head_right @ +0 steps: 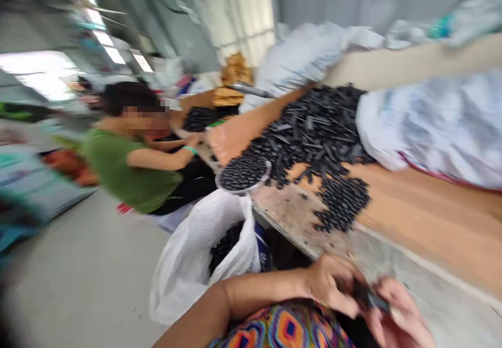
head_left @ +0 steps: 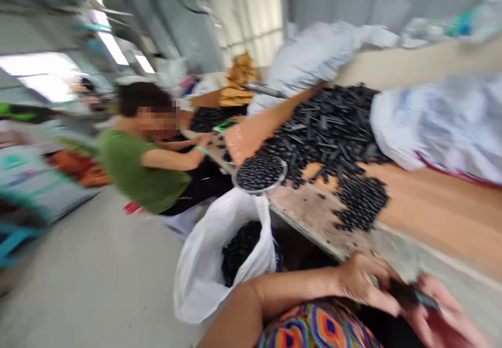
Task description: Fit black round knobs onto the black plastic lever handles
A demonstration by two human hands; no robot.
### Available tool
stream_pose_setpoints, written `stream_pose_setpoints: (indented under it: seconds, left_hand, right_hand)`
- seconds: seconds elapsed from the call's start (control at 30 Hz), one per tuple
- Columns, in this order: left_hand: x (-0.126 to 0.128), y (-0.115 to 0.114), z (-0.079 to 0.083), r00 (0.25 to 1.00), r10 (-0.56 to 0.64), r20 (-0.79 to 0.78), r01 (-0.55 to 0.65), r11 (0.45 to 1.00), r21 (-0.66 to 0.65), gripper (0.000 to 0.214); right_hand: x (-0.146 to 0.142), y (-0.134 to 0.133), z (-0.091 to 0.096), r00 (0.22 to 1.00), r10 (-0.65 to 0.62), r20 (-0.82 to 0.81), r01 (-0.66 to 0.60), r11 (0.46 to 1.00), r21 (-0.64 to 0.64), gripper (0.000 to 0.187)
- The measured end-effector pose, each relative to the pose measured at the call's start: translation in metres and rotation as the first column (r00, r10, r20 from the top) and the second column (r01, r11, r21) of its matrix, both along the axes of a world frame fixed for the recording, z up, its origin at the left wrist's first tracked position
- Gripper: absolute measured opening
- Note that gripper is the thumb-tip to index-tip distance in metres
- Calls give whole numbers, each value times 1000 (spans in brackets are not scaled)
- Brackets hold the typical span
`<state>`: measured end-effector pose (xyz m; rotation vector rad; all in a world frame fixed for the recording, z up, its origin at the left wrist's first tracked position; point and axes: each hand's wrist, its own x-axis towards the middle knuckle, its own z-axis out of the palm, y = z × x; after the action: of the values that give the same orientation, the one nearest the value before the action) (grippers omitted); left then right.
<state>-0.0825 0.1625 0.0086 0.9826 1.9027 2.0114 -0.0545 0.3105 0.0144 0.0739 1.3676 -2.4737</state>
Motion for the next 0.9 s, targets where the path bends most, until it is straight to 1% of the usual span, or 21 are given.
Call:
stream_pose_setpoints:
  seconds: [0.03, 0.07, 0.1, 0.17, 0.23, 0.3, 0.33, 0.37, 0.4, 0.47, 0.53, 0.63, 0.7, 0.77, 0.9]
  left_hand:
    - [2, 1, 2, 998, 36, 42, -39, 998, 58, 40]
    - [3, 2, 4, 994, 61, 88, -66, 996, 60, 40]
    - [4, 2, 7, 989, 62, 137, -69, 997, 47, 40]
    - [4, 3, 11, 957, 107, 268, -117, 993, 24, 35]
    - [4, 3, 16, 895, 64, 442, -92, 995, 42, 25]
    - [6, 3, 18, 836, -23, 549, -21, 997, 73, 38]
    - [6, 4, 18, 828, -52, 559, 12, 997, 74, 43]
    - [6, 4, 17, 836, -55, 546, 33, 998, 49, 43]
    - [5, 5, 16, 854, -31, 519, 35, 999, 2, 36]
    - [4, 6, 14, 898, 44, 438, 10, 993, -120, 18]
    - [3, 8, 13, 936, 105, 335, -24, 971, -238, 9]
    - [4, 11, 15, 979, 141, 148, -81, 933, -349, 14]
    - [4, 13, 17, 986, 161, 42, -131, 908, -397, 15]
    - [4, 15, 18, 983, 184, -27, -178, 885, -430, 16]
    - [2, 17, 18, 967, 228, -112, -253, 837, -484, 20]
  right_hand:
    - [10, 6, 3, 999, -45, -6, 45, 998, -48, 22]
    - [17, 8, 7, 997, -71, -28, 68, 994, -90, 19]
    - [19, 7, 11, 994, -88, -63, 80, 989, -128, 16]
    - [16, 3, 16, 981, -133, -142, 111, 981, -159, 12]
    - [11, 4, 17, 962, -202, -184, 180, 975, -127, 11]
    - [12, 8, 18, 944, -277, -178, 265, 960, -86, 12]
    - [15, 12, 18, 937, -309, -163, 301, 951, -72, 13]
    - [17, 15, 18, 932, -332, -148, 327, 943, -62, 14]
    - [19, 17, 18, 929, -345, -133, 341, 938, -54, 15]
    - [22, 20, 17, 929, -352, -115, 349, 936, -42, 16]
    - [21, 20, 17, 932, -348, -101, 346, 938, -34, 17]
    - [19, 15, 16, 935, -347, -71, 345, 938, -34, 18]
    - [18, 12, 16, 936, -346, -59, 344, 938, -34, 18]
    - [18, 9, 16, 938, -342, -59, 340, 940, -31, 17]
    - [17, 4, 16, 938, -341, -70, 339, 940, -28, 16]
